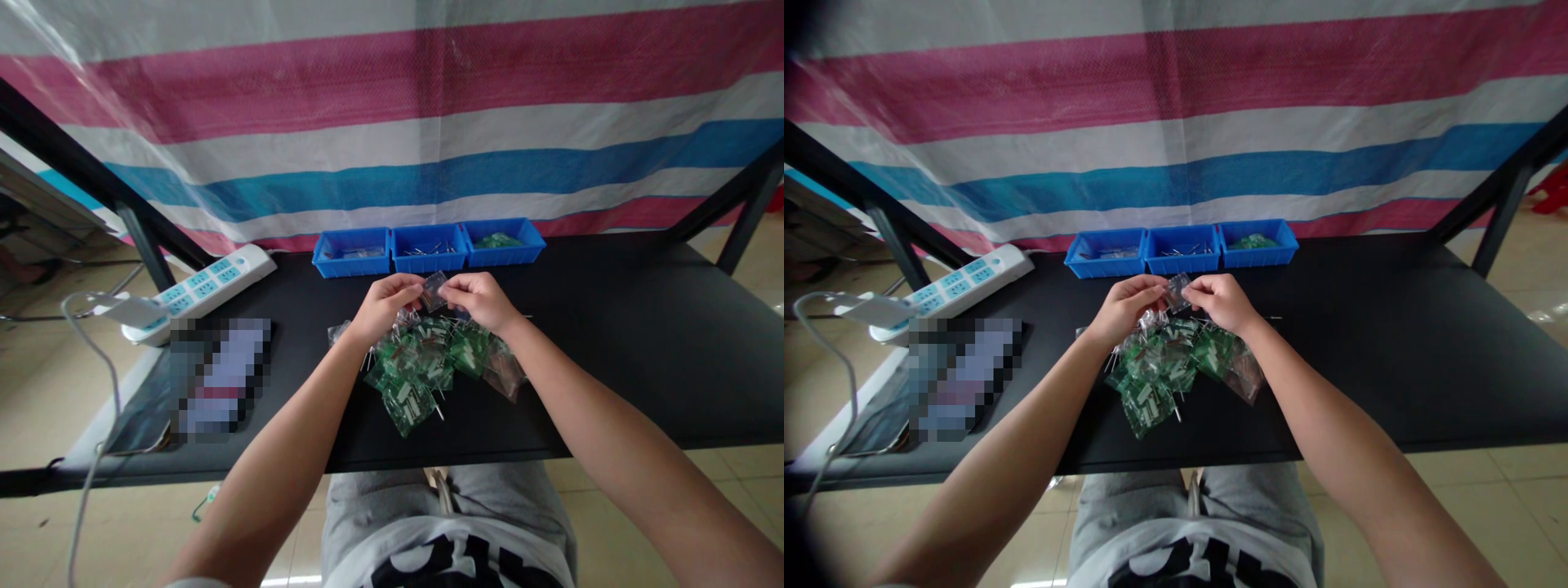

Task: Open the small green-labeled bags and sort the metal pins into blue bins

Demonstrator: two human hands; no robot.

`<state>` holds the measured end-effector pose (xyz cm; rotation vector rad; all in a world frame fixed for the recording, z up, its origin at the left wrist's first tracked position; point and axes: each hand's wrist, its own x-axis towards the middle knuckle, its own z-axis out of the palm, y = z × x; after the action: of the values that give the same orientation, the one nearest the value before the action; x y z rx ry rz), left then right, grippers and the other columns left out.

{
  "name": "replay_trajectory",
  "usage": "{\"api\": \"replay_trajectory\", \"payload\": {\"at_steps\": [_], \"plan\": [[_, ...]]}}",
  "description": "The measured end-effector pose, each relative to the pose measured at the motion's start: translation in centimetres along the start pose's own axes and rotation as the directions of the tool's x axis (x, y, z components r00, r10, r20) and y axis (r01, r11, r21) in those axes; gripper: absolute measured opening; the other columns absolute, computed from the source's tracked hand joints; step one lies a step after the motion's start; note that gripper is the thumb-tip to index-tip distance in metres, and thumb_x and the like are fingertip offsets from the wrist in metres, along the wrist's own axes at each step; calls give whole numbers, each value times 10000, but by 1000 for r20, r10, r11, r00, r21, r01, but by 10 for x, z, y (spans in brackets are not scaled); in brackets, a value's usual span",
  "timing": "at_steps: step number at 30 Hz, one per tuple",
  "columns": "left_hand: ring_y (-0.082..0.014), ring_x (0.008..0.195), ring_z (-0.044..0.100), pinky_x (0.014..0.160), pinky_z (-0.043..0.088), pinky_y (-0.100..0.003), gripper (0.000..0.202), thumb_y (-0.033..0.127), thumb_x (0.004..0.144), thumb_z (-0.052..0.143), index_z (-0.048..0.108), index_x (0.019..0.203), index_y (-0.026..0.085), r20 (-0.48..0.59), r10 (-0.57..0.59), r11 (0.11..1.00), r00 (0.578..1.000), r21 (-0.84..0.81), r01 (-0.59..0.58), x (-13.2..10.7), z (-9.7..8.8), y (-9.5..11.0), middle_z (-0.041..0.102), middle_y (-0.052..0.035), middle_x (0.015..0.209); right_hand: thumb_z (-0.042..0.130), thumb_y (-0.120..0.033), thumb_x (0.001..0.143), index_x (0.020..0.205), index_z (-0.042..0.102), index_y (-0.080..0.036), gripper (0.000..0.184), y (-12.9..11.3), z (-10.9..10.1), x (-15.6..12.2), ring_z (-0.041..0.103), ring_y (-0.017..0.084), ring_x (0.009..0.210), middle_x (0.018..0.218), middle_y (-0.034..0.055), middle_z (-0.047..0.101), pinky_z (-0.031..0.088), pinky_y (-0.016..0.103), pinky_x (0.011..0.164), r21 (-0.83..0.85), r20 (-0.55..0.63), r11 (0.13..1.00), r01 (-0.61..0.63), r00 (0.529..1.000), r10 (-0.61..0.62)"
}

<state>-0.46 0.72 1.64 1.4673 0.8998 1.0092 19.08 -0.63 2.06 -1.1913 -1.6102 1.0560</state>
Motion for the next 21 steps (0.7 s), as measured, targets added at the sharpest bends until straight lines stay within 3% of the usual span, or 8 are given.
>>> {"api": "replay_trajectory", "payload": {"at_steps": [4, 8, 12, 17, 21], "plan": [[-145, 666, 653, 630, 512, -271, 414, 308, 610, 795, 639, 953, 136, 14, -29, 998, 999, -61, 29, -1, 1, -1, 712, -32, 778, 672, -444, 735, 683, 703, -144, 306, 4, 1, 2, 438, 97, 458, 497, -9, 575, 324, 249, 479, 14, -1, 999, -28, 1000, 28], [-147, 670, 655, 642, 515, -279, 298, 286, 622, 787, 644, 835, 135, -53, 20, 1000, 998, -19, -21, -2, 4, -1, 707, -33, 758, 720, -396, 691, 773, 750, -147, 264, 2, 2, 0, 487, 100, 481, 572, -2, 635, 351, 252, 496, 89, -37, 996, 11, 999, -8], [-163, 733, 662, 691, 522, -300, 184, 291, 681, 756, 679, 753, 140, -116, 165, 981, 979, 123, -151, -2, 5, -2, 726, -64, 834, 738, -364, 669, 852, 765, -151, 282, -1, 3, -1, 460, 90, 400, 522, -7, 626, 307, 238, 418, 192, -54, 981, -27, 998, 38], [-168, 912, 654, 776, 515, -284, 51, 216, 726, 723, 716, 691, 180, -124, 436, 860, 892, 351, -371, -3, 2, -3, 698, -74, 1033, 750, -274, 631, 869, 763, -157, 265, 1, 4, -3, 583, 129, 510, 661, 38, 717, 315, 216, 408, 284, -21, 958, 35, 999, -30], [-137, 847, 647, 794, 533, -296, 82, 232, 763, 706, 727, 696, 190, -99, 474, 833, 875, 373, -409, -3, 0, -4, 648, -77, 1165, 717, -242, 666, 871, 769, -170, 223, 4, 5, -3, 629, 145, 585, 719, 42, 738, 422, 242, 488, 255, -36, 963, 85, 996, -79]]}}
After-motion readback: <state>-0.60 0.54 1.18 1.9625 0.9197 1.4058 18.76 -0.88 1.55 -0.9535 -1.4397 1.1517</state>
